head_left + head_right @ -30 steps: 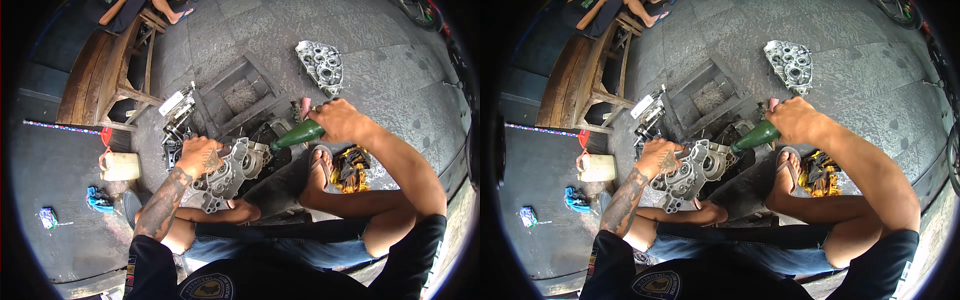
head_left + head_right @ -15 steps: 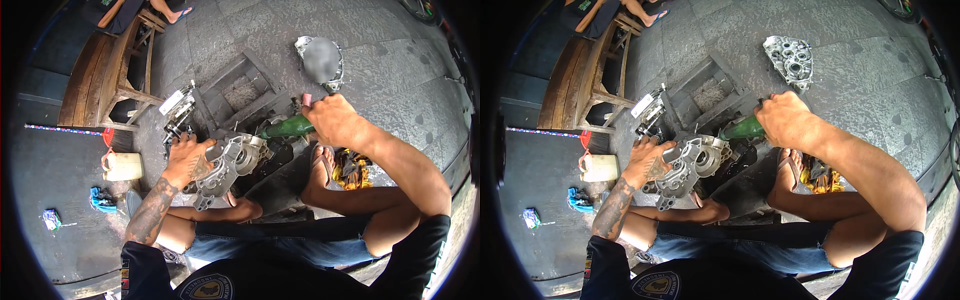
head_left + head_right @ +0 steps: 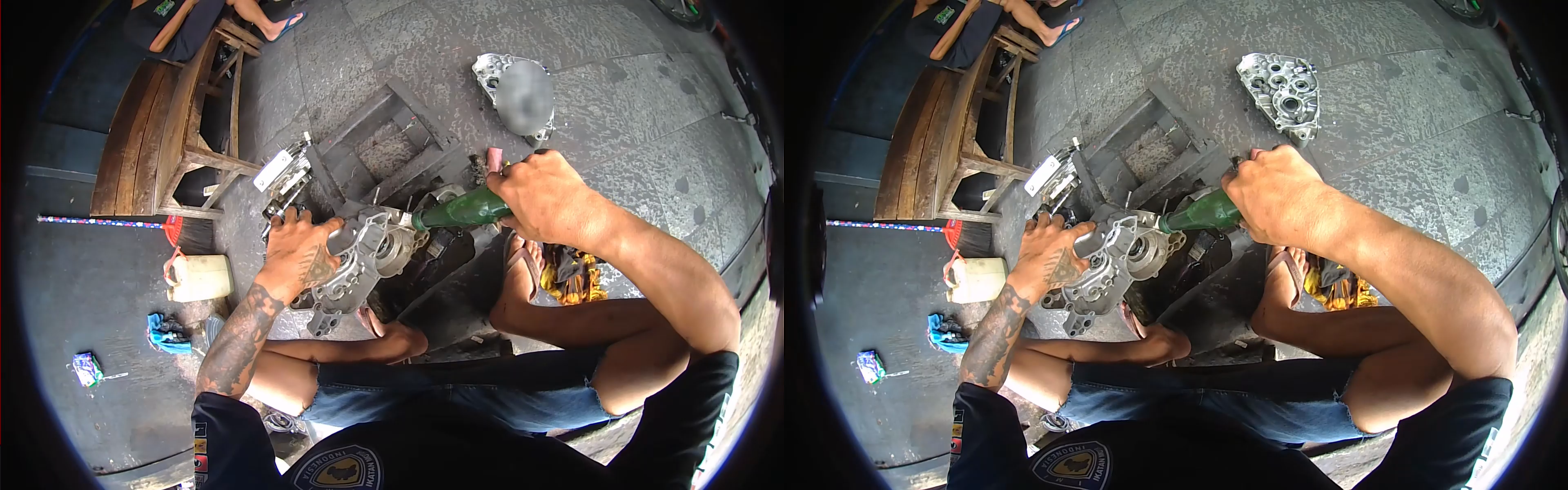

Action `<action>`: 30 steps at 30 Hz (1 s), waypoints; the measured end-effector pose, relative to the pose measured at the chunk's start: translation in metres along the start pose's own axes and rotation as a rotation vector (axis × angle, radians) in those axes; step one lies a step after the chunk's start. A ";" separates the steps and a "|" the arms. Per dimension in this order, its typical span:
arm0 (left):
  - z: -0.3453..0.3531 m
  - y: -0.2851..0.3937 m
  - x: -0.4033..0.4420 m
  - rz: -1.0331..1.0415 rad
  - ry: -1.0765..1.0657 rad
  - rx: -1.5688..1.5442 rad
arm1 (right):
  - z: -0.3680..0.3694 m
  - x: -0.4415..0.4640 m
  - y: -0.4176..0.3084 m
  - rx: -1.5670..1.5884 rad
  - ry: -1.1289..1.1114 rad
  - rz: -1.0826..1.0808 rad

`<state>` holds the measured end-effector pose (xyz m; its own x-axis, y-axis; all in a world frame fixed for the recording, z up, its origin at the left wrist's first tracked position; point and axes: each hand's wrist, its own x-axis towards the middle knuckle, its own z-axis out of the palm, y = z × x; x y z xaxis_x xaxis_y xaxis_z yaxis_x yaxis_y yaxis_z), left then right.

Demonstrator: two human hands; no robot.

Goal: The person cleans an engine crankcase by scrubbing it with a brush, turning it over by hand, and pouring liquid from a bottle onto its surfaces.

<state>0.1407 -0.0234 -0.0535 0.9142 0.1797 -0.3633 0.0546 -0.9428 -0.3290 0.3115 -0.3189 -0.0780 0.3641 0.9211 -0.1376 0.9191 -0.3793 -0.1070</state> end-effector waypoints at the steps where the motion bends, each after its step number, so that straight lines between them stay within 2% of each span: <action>1: 0.000 0.000 0.001 0.007 -0.004 0.006 | 0.000 0.000 0.000 0.001 0.000 -0.001; 9: -0.006 -0.001 0.000 0.000 -0.040 0.000 | 0.003 -0.001 0.001 0.015 -0.027 0.038; 17: -0.006 -0.014 -0.002 -0.055 -0.155 -0.183 | 0.001 -0.003 0.007 0.058 -0.034 0.055; 21: -0.003 -0.011 -0.003 -0.077 -0.081 -0.134 | -0.005 -0.003 0.003 0.064 -0.028 0.037; 26: -0.012 -0.005 0.000 -0.011 -0.035 -0.018 | -0.011 -0.006 -0.003 0.030 -0.030 -0.009; 30: -0.023 -0.002 0.008 0.034 -0.092 -0.022 | -0.010 -0.010 -0.004 -0.021 -0.006 -0.060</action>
<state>0.1572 -0.0266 -0.0359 0.8748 0.1716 -0.4530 0.0338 -0.9545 -0.2963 0.3056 -0.3260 -0.0664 0.3076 0.9415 -0.1378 0.9421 -0.3216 -0.0946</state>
